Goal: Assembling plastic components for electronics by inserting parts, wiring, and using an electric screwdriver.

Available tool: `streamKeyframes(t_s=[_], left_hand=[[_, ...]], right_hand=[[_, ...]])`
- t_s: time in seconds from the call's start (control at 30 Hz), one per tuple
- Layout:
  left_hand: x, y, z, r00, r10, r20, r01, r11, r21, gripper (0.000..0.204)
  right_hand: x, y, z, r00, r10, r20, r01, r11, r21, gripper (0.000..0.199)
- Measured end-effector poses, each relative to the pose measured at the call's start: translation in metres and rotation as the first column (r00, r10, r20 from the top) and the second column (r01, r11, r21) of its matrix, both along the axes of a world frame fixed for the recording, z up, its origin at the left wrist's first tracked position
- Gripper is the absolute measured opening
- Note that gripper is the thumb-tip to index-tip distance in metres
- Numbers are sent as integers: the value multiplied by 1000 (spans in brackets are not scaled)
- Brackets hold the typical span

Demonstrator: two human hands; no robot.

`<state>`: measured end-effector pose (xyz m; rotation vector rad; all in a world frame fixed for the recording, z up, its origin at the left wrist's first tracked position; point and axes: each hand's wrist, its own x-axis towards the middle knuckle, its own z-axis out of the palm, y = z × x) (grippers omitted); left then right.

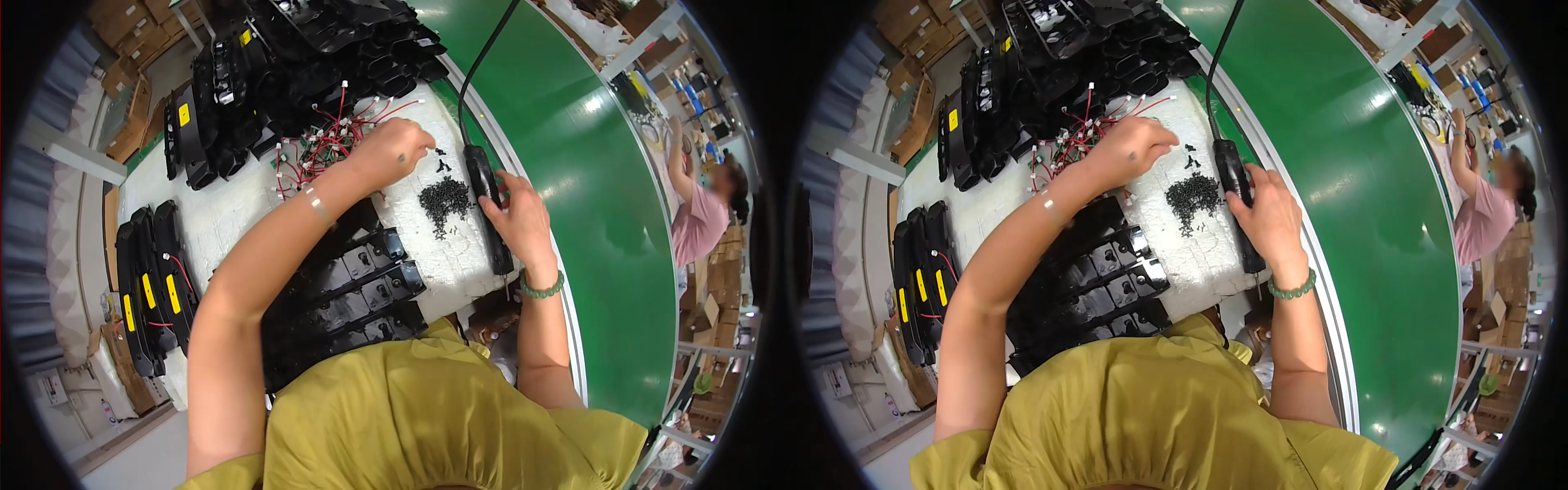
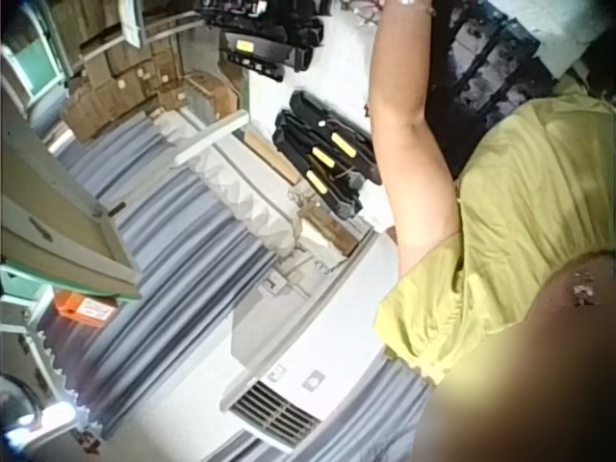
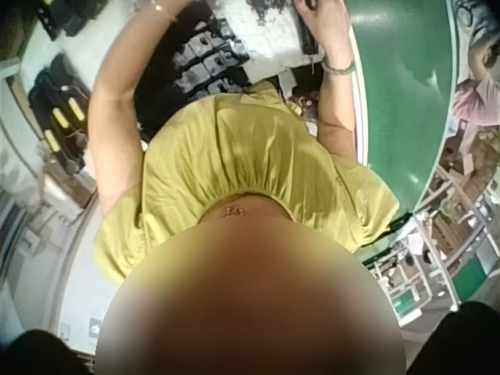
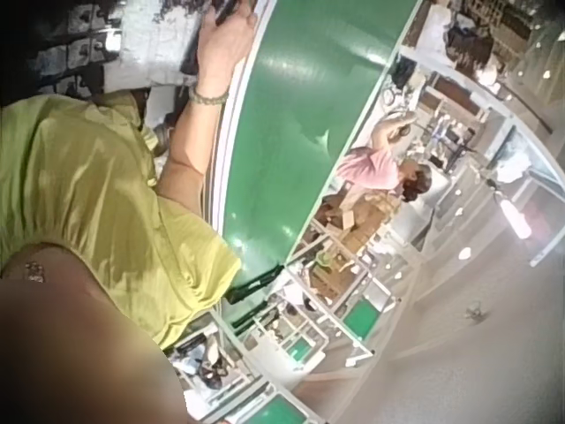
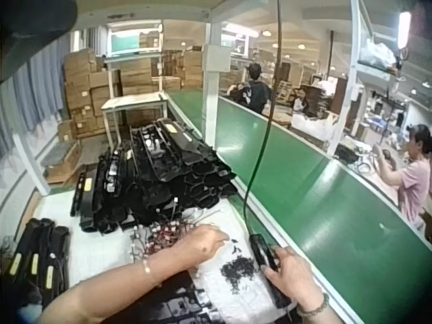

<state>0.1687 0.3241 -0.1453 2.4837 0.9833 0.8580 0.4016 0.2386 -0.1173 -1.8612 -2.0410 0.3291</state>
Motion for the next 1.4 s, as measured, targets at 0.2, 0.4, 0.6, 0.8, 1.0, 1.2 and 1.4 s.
streamKeyframes(t_s=[0.2, 0.4, 0.6, 0.8, 1.0, 1.2, 1.4], left_hand=[[32, 32, -26, 992, 57, -108, -75, 983, -169, 15], [23, 24, -15, 983, 107, -146, -121, 989, -86, 7], [-45, -60, 84, 966, 204, 158, -159, 953, -258, 13], [-139, -157, 59, 830, 548, -104, -531, 721, -446, 11], [-152, -193, 33, 759, 609, -231, -646, 659, -386, 12], [-148, -192, 22, 742, 588, -323, -663, 714, -222, 10], [-133, -187, 29, 697, 621, -358, -687, 721, -88, 17]], right_hand=[[15, -5, -11, 985, -1, -173, -16, 995, -99, 54], [12, -2, -18, 965, 26, -262, -50, 995, -85, 55], [14, -8, -28, 931, -24, -364, 15, 1000, -27, 48], [10, -6, -38, 946, 26, -324, -8, 998, 57, 43], [11, -9, -41, 944, 17, -331, -6, 999, 33, 43], [13, -8, -49, 950, 44, -308, -17, 996, 91, 43], [16, -7, -47, 953, 27, -303, 0, 996, 86, 43]])
